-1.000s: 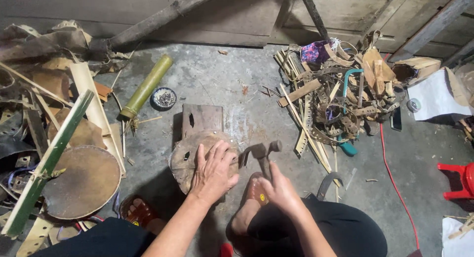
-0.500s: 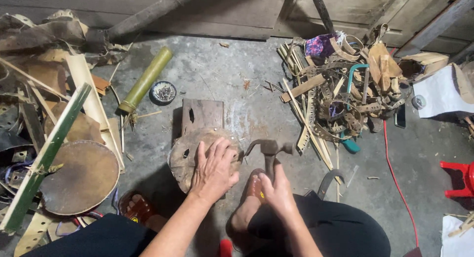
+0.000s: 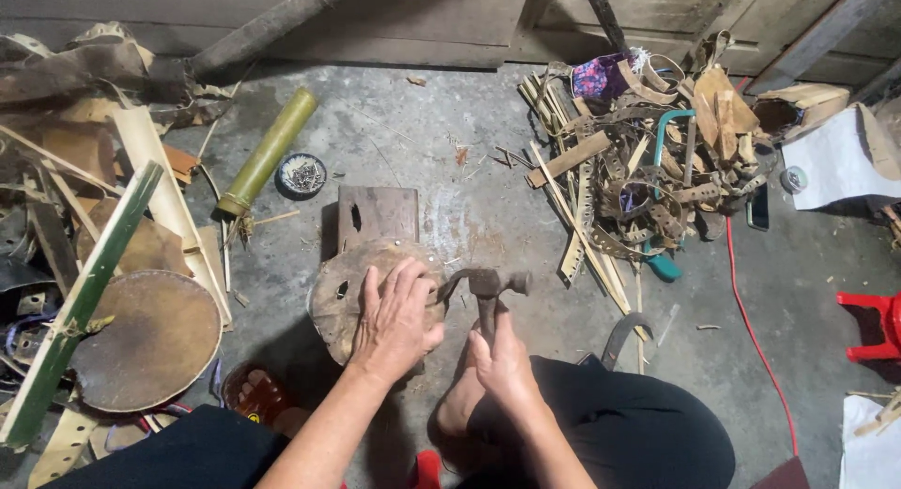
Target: Shaping and assembling a wooden object using a hammer and manual tools
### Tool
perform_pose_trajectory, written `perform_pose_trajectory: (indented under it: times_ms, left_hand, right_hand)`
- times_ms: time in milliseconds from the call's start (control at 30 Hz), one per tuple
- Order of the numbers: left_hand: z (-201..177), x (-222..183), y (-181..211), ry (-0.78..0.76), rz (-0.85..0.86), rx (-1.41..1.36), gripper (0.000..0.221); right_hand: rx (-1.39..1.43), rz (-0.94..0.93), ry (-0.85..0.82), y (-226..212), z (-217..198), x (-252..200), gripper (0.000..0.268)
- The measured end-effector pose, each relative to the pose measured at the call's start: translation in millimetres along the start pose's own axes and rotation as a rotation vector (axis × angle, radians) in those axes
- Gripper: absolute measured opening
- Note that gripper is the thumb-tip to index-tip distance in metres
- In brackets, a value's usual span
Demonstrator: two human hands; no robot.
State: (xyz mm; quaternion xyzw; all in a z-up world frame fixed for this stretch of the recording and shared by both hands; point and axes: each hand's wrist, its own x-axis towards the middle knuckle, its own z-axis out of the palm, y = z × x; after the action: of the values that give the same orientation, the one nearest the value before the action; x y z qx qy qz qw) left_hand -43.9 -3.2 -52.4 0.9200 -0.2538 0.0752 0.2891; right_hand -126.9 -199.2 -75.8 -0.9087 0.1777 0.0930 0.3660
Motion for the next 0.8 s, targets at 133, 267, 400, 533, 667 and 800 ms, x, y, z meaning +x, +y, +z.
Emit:
perform_pose_trajectory:
  times_ms: [133,267,400,533,667,800]
  left_hand:
    - [1,0,0,0.018,0.004,0.018,0.065]
    - [-3,-2,0,0.034,0.027,0.030,0.064]
    - [-3,2,-4,0.044,0.040,0.012,0.059]
    - [2,0,-6,0.035,0.055,0.000,0.064]
    - [3,2,-4,0.052,0.060,0.028,0.068]
    - [2,2,-2,0.050,0.047,0.019,0.059]
  right_hand:
    - [0.045,0.029,-0.013,-5,-8,-1,0.047]
    - [0.061,0.003,-0.078,-2,-16,4,0.036]
    - [0.217,-0.137,-0.253,-20,-64,-4,0.054]
    - [0.179,0.048,-0.223,-16,-79,-20,0.056]
    - [0.283,0.058,-0.171,-16,-75,-16,0.037]
    - [0.101,-0.005,-0.106,-19,-53,-6,0.032]
